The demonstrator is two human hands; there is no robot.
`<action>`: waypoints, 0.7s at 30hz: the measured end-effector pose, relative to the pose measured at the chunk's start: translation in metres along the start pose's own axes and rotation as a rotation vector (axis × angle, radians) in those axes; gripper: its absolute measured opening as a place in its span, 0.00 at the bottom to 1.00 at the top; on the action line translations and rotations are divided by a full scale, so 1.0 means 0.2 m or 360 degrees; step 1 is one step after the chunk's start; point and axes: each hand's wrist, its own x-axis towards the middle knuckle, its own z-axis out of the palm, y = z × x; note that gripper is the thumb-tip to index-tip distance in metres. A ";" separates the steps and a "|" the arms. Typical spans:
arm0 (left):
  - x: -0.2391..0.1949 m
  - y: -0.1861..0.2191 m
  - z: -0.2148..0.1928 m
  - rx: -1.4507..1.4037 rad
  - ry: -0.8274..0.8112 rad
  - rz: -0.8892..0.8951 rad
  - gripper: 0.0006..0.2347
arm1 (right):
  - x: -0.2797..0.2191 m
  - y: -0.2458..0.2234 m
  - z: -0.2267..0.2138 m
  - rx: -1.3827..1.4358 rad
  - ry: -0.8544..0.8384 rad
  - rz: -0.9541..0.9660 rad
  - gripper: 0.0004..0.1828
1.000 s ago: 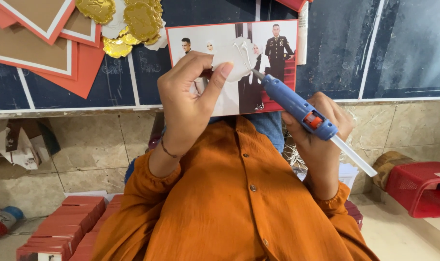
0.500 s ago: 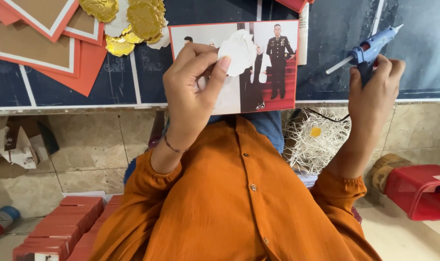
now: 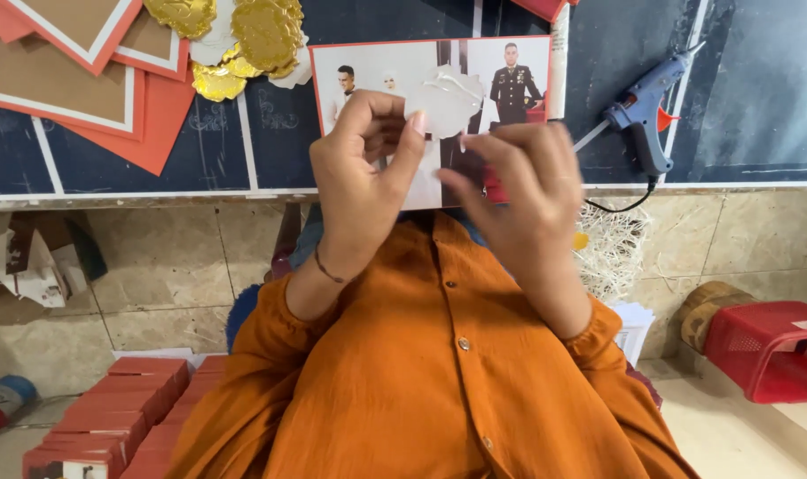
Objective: Using a hot glue gun to attach decorative gold cutouts to printed invitation cards.
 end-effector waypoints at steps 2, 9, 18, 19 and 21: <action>-0.02 0.02 -0.01 0.0071 -0.0003 -0.0042 0.08 | 0.03 -0.06 0.06 0.0012 -0.0012 -0.0069 0.18; -0.02 0.05 -0.04 0.0070 -0.0058 0.0104 0.09 | 0.06 -0.03 0.06 0.0049 0.0062 -0.0079 0.05; 0.01 -0.07 -0.06 0.0432 0.0022 0.0406 0.06 | -0.02 0.13 0.00 0.1052 -0.0175 0.1137 0.05; 0.01 -0.07 -0.06 0.0387 0.0002 0.0375 0.05 | -0.02 0.13 0.00 0.1076 -0.0233 0.1180 0.05; 0.00 -0.08 -0.05 0.0406 0.0015 0.0351 0.05 | -0.03 0.14 0.01 0.1077 -0.0249 0.1185 0.05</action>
